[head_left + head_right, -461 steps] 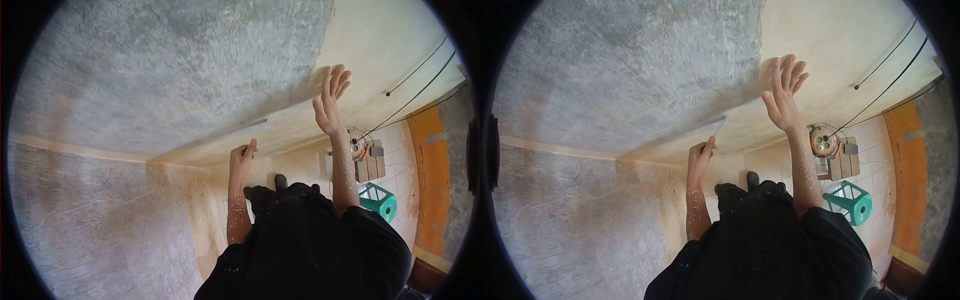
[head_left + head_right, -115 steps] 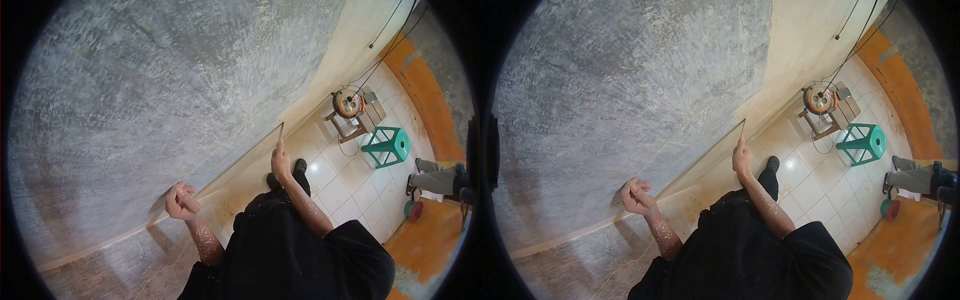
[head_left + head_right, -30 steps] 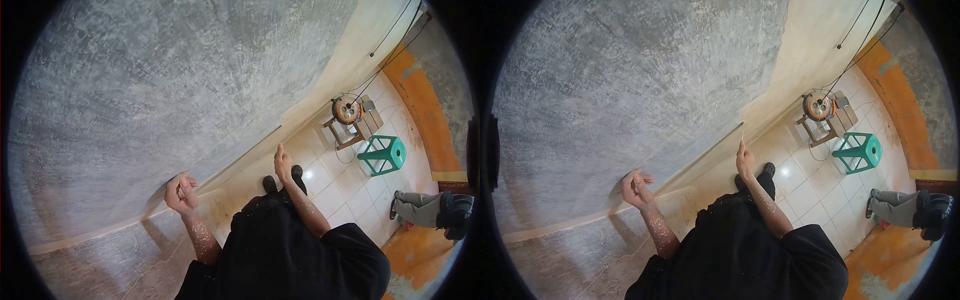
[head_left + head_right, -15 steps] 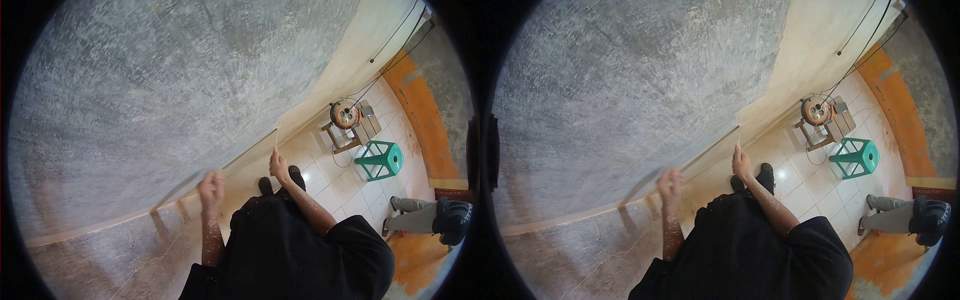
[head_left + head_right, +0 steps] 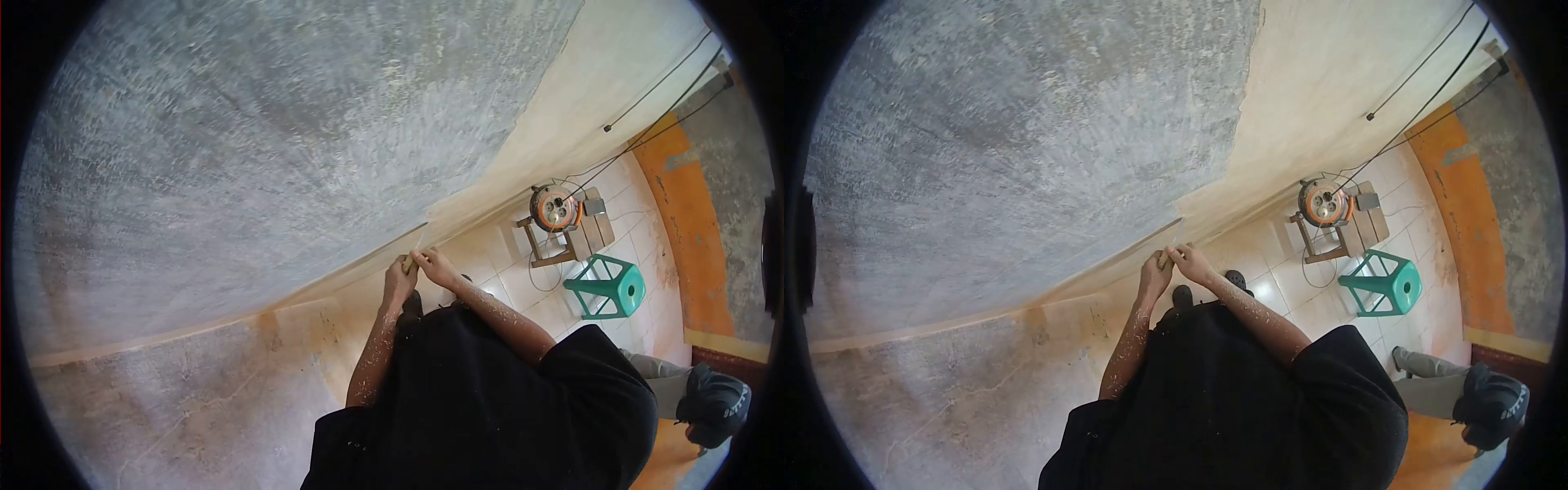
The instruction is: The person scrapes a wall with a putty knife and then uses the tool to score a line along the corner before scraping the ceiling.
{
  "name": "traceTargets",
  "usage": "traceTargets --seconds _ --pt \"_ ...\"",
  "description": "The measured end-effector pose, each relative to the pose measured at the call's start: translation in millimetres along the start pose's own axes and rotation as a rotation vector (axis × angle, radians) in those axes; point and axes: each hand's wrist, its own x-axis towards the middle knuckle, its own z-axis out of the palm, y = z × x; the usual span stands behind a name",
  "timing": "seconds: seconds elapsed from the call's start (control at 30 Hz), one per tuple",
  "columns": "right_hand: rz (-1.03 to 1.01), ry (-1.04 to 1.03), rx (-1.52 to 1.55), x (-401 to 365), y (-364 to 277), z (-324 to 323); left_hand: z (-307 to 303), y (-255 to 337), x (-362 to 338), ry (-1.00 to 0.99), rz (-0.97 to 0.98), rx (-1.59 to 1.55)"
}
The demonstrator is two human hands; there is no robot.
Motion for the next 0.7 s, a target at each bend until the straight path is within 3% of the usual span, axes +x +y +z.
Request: traceTargets --seconds 0.07,0.1,0.23,0.43,0.53,0.57,0.7 --pt "0.028 0.017 -0.051 6 -20 -21 -1 3 -5 0.095 -0.028 0.071" --pt "0.005 0.019 -0.029 12 -16 -32 -3 10 -8 0.085 -0.115 0.101" --pt "-0.051 -0.026 -0.077 20 -9 -81 11 12 -6 0.108 -0.131 0.122" --pt "-0.117 0.144 -0.065 39 -15 -142 40 9 7 0.172 -0.113 0.142" --pt "-0.133 0.185 -0.088 42 -30 -175 49 0 1 0.269 -0.111 -0.028" --pt "-0.116 0.176 -0.079 42 -30 -180 49 -4 1 0.234 -0.179 0.004" --pt "-0.1 0.199 -0.043 39 -35 -189 56 15 19 0.178 -0.155 0.159"
